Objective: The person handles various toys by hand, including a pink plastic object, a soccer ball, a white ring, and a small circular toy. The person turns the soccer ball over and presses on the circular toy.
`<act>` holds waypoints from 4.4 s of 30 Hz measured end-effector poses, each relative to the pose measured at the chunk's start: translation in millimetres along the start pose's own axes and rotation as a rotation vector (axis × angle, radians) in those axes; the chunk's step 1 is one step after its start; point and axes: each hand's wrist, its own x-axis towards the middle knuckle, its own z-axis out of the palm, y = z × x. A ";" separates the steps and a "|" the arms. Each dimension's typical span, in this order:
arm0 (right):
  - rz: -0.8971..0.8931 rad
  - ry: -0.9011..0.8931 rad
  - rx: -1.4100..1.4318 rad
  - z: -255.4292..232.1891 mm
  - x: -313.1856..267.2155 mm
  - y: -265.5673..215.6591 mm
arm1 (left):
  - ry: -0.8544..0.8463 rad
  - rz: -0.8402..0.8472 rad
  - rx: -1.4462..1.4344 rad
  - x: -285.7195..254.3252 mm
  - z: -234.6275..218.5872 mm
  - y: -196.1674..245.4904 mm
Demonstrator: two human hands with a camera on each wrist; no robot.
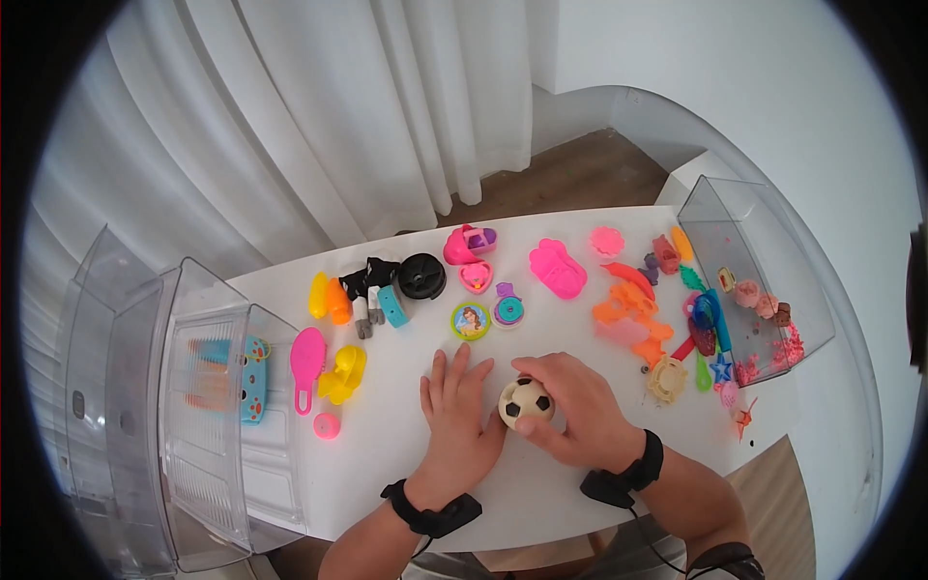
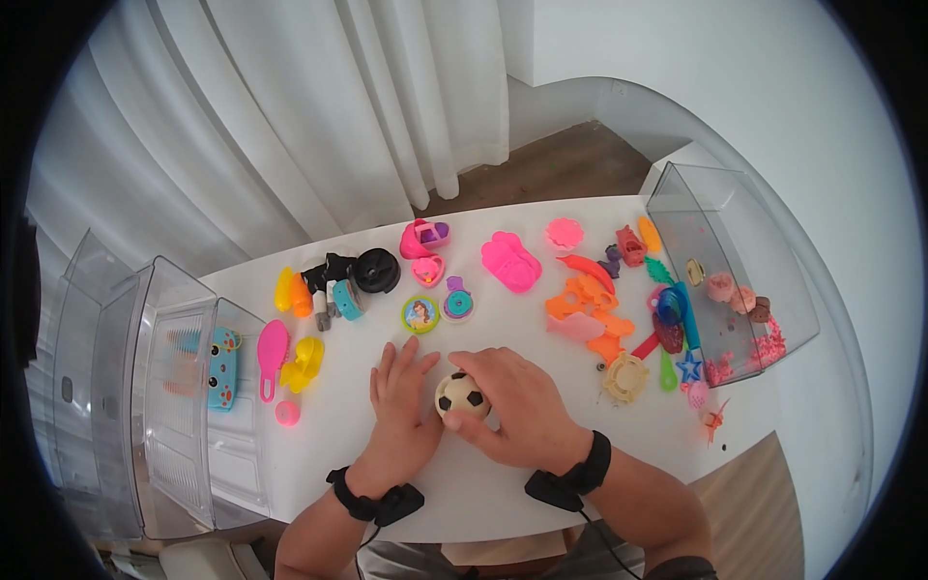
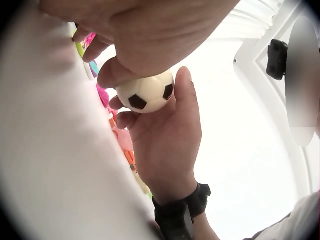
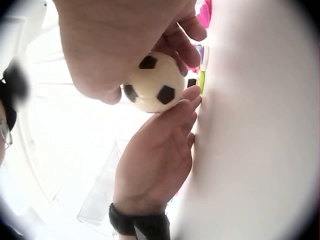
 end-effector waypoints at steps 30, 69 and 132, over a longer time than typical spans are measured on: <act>-0.113 0.073 -0.054 13.4 3.3 4.0 | -0.203 0.023 -0.431 14.8 -16.6 9.3; -0.005 0.088 0.048 3.7 -1.6 4.4 | -0.128 -0.006 -0.799 22.3 -28.2 6.0; -0.067 0.134 -0.063 12.1 1.5 1.5 | -0.368 -0.233 -1.126 24.7 -29.6 1.4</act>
